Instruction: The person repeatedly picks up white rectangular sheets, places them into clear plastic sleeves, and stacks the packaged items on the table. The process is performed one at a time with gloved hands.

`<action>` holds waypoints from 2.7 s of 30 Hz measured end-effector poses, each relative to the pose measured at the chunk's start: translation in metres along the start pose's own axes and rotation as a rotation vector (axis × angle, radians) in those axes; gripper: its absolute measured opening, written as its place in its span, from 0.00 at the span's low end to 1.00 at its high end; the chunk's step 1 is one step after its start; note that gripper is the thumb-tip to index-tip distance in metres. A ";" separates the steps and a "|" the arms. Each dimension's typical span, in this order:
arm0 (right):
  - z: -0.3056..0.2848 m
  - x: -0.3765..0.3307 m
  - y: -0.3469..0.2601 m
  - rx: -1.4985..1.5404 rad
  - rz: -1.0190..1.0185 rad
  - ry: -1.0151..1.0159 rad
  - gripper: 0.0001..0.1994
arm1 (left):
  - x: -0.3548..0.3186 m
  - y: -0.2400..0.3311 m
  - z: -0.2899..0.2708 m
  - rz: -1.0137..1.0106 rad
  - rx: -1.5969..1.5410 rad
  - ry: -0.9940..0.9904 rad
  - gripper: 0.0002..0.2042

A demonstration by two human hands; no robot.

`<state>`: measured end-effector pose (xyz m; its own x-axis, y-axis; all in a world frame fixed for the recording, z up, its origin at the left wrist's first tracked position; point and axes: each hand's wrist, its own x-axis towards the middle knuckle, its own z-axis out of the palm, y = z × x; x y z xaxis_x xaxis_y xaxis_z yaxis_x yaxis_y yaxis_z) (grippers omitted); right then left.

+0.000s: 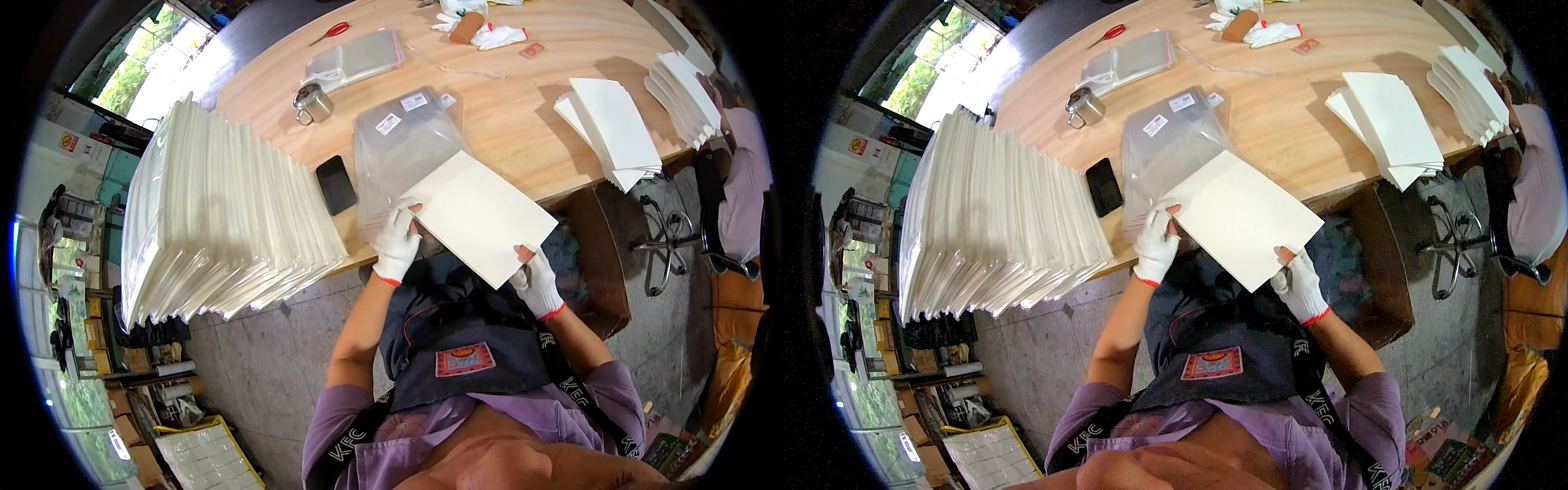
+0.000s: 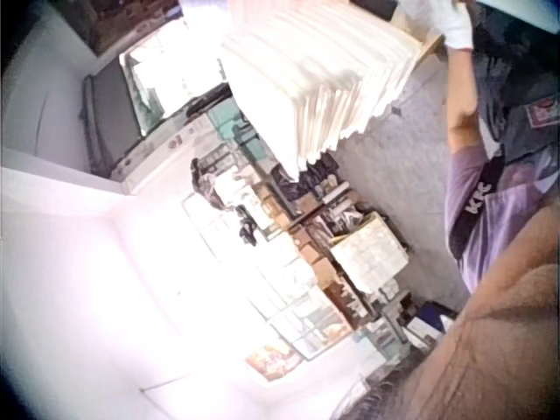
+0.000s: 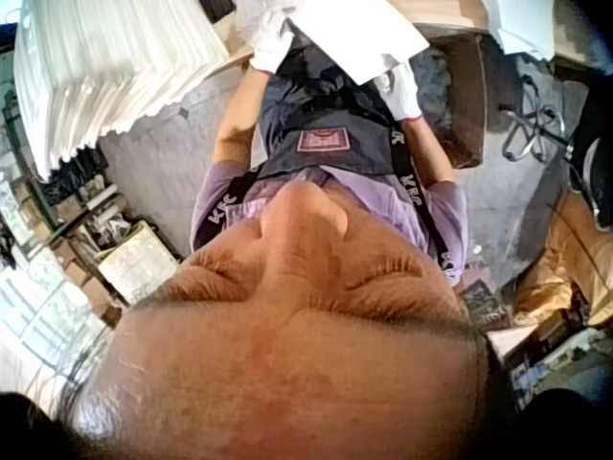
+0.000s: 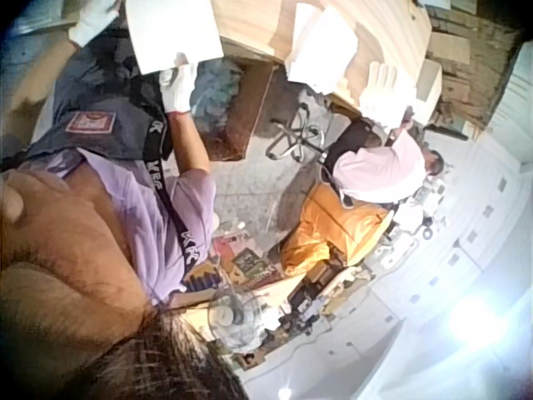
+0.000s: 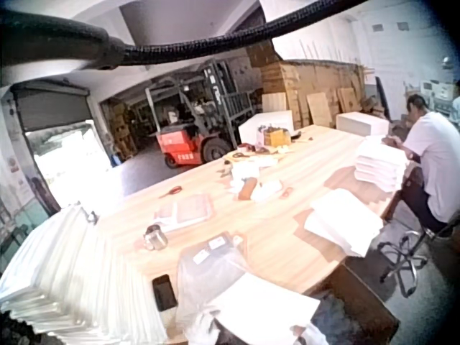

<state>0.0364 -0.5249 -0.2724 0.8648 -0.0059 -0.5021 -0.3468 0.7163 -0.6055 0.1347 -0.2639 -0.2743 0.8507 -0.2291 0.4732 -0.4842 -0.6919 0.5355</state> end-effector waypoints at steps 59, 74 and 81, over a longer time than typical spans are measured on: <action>0.024 0.048 -0.041 -1.056 -0.426 -0.203 0.03 | -0.103 0.020 0.017 -1.158 -1.141 -0.071 0.13; -0.051 0.063 -0.066 -1.953 -1.079 -0.099 0.21 | -0.078 0.016 0.009 0.284 0.398 0.075 0.13; -0.025 0.091 -0.029 -1.704 -1.218 -0.403 0.10 | -0.077 0.021 0.004 0.107 0.050 0.036 0.06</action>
<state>0.1157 -0.5634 -0.3157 0.7846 0.4168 0.4590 0.5984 -0.7028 -0.3846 0.0599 -0.2634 -0.3019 0.7861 -0.2792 0.5514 -0.5604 -0.6983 0.4454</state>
